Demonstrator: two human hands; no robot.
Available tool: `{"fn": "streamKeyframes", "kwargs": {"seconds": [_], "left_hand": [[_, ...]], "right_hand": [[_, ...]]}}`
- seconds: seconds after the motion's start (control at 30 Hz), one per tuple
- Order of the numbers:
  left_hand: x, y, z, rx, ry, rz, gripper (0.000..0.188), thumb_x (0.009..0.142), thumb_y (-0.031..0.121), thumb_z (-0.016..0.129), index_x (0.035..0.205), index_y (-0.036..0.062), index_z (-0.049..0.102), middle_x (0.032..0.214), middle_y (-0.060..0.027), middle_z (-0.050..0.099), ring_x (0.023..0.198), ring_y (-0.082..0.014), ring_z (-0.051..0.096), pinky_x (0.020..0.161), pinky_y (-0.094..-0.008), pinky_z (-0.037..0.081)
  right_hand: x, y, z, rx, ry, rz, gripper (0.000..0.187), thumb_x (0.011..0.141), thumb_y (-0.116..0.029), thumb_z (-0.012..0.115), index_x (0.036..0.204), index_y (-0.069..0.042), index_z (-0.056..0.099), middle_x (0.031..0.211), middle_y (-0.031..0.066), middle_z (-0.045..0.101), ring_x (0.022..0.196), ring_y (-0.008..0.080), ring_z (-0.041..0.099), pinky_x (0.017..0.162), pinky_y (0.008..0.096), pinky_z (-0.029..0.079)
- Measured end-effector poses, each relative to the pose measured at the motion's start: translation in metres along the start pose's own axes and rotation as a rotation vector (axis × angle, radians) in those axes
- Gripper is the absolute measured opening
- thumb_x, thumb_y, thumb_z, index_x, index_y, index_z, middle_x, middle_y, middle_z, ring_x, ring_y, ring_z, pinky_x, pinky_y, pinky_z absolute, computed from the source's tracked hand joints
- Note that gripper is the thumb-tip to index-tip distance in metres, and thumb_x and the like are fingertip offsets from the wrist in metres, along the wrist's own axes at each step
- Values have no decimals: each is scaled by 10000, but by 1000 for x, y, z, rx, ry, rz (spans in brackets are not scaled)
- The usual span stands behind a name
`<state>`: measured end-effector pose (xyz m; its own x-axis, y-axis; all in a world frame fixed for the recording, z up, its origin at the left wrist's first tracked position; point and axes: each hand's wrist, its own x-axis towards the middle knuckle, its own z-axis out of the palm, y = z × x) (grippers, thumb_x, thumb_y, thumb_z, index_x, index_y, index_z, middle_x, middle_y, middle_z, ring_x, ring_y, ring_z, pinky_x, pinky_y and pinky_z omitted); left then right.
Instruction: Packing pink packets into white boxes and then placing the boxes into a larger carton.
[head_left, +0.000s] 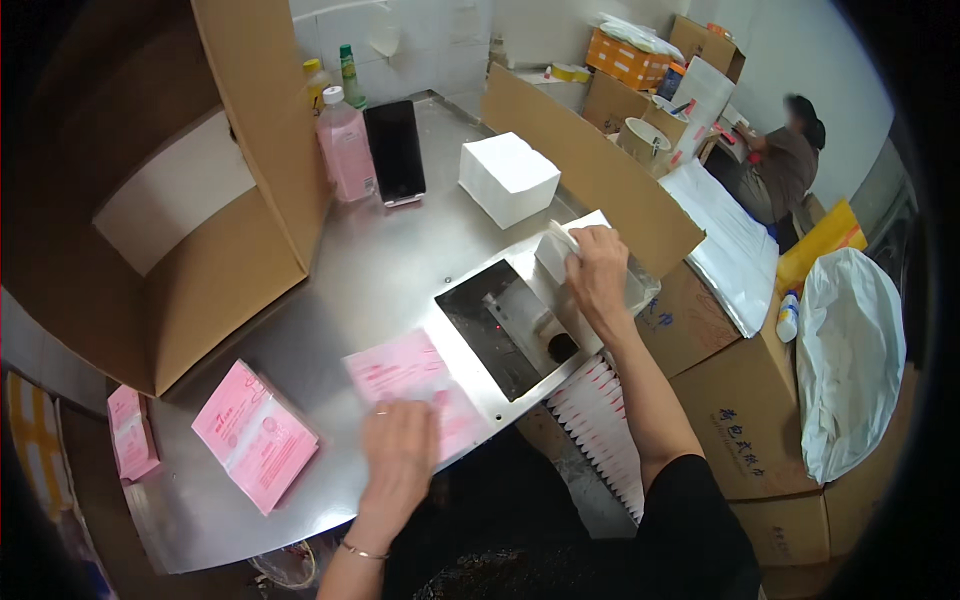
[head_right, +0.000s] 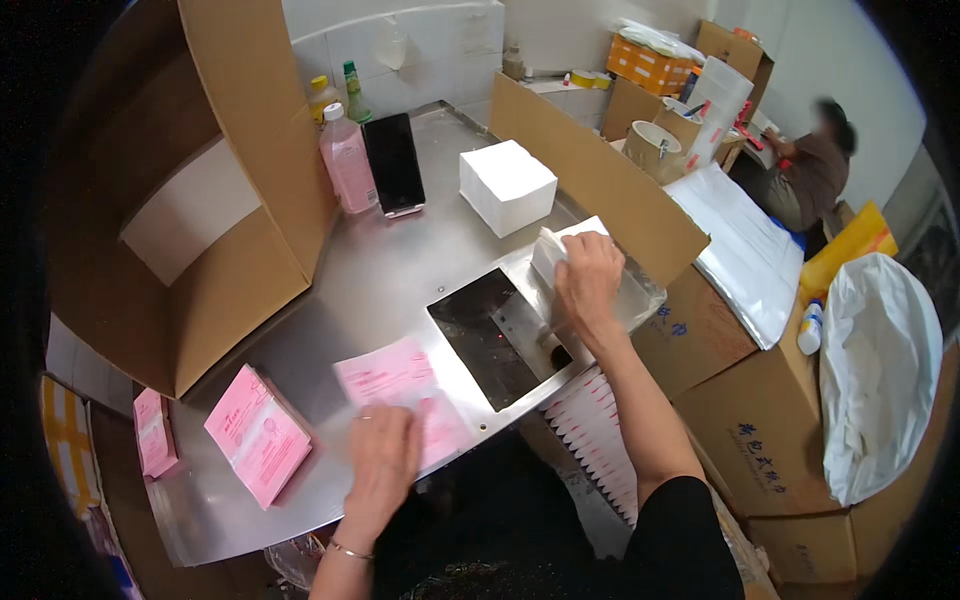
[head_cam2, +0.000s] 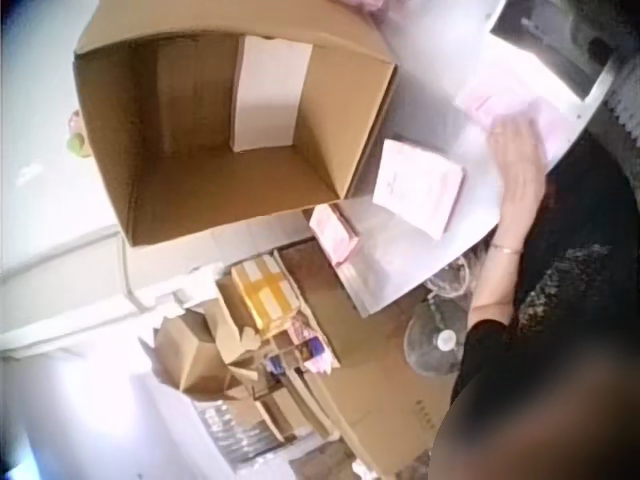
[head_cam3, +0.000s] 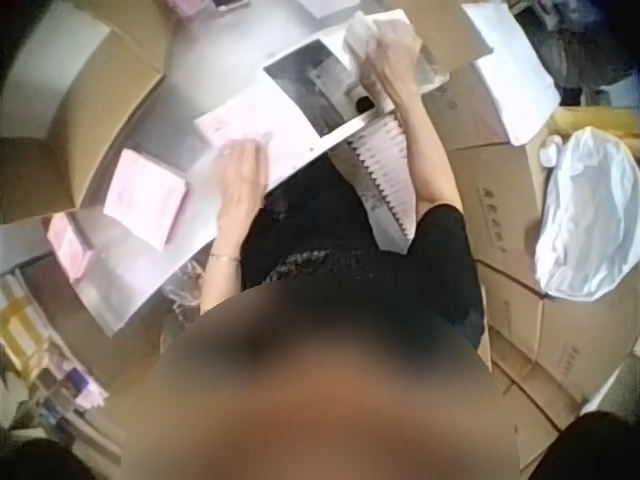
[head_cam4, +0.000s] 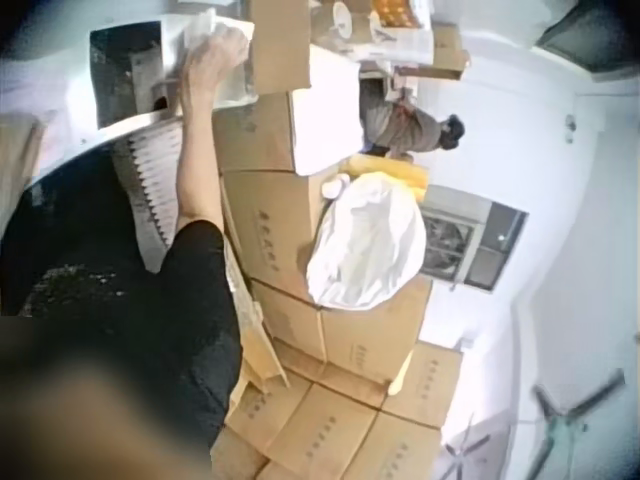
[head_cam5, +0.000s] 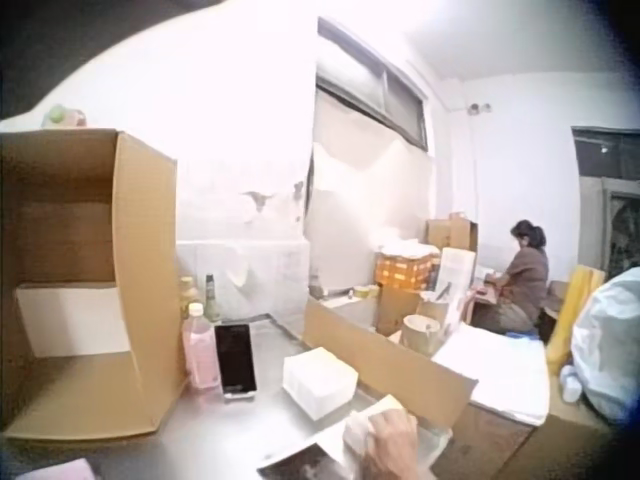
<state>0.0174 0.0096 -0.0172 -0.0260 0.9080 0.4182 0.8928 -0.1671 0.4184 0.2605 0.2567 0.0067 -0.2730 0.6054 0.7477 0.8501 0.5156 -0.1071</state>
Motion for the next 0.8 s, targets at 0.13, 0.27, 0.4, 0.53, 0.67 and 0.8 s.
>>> {"fn": "streamKeyframes", "kwargs": {"seconds": [0.13,0.27,0.4,0.53,0.67,0.8], "left_hand": [[7,13,10,-100,4,139,288,788,68,694,1064,37,614,1185,-216,554,1054,-370,546,831,-439,431],[1,-9,-16,9,-78,-1,656,662,218,798,1256,30,593,1422,-265,445,1248,-420,469,887,-472,415],[5,10,-4,123,43,-76,788,632,278,840,1325,36,551,1518,-290,350,1329,-464,404,917,-506,356],[14,11,6,118,150,-149,841,694,347,788,1427,70,481,1553,-294,301,1404,-519,301,956,-563,328],[-2,-6,-4,266,-63,-60,674,757,457,729,1317,105,596,1471,-265,431,1300,-448,400,940,-542,338],[5,8,-6,279,-72,-217,607,787,496,705,1258,118,641,1182,-187,549,1008,-344,490,858,-490,359]], "right_hand": [[-23,-45,-3,222,8,-155,333,808,-58,620,1137,-35,668,1123,169,647,1072,370,617,950,522,459],[-109,-145,-55,575,-229,-774,324,842,-132,638,1140,-7,653,1165,153,641,1127,334,617,1077,660,381],[-74,-145,-13,231,-599,-569,331,815,-165,635,1121,-38,647,974,131,646,922,298,657,1125,680,276],[-65,-174,-18,500,-464,-537,259,783,-129,627,1006,3,640,878,137,631,929,320,658,1110,637,309],[-46,-122,-18,383,-145,-337,353,698,-64,640,1046,-8,615,959,138,615,855,339,614,934,505,450],[6,-43,-20,-218,67,-138,260,844,-115,653,1079,-7,625,899,132,580,924,333,581,867,503,423]]}}
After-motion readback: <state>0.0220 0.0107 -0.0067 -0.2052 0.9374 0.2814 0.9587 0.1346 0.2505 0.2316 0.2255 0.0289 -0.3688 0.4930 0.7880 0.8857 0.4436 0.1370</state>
